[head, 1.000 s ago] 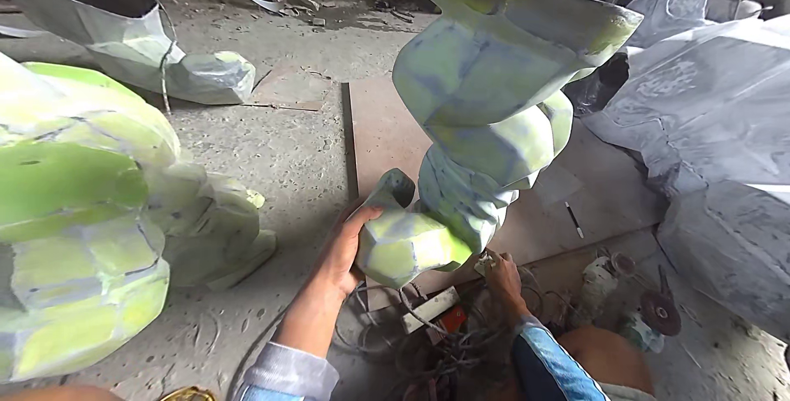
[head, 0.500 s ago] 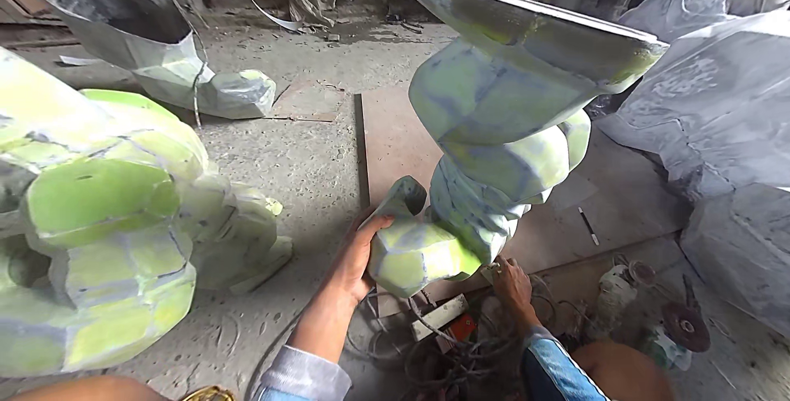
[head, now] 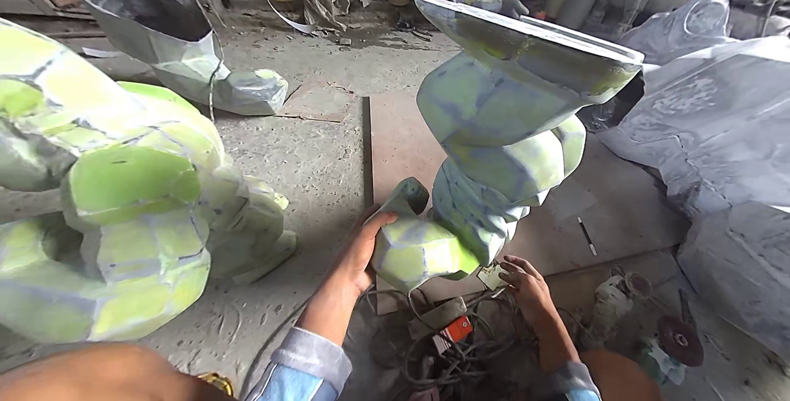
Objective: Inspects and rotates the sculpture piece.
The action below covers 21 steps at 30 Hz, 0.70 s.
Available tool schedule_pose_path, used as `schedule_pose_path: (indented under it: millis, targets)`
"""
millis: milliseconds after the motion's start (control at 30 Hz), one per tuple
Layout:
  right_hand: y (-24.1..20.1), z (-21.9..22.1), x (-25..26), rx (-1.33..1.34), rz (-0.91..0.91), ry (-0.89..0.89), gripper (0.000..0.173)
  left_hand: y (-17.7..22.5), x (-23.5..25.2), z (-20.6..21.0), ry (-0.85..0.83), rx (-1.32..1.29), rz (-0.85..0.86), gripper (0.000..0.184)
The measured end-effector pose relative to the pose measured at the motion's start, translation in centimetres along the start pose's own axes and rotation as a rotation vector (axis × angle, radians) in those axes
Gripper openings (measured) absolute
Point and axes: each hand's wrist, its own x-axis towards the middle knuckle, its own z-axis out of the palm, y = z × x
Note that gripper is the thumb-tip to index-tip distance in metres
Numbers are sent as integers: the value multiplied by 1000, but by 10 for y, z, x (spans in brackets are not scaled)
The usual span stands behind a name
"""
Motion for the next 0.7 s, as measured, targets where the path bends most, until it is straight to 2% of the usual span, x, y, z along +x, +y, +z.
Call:
schedule_pose_path:
  millis: [67, 167, 333, 467, 567, 700]
  targets:
    - [-14, 1, -29, 106, -80, -95, 36, 0, 1, -2, 2, -3, 4, 55]
    - [-29, 0, -72, 83, -263, -300, 42, -3, 2, -3, 0, -9, 7, 56]
    - [-61, 36, -124, -257, -616, -532, 53, -5, -2, -1, 8, 15, 2, 62]
    - [-69, 68, -128, -670, -728, -463, 55, -5, -5, 4, 3, 32, 5, 61]
    - [-73, 81, -120, -930, -702, -362, 58, -7, -5, 3, 0, 23, 12, 62]
    - [-82, 93, -122, -1146, -634, -318, 58, -8, -5, 2, 10, 7, 9, 68]
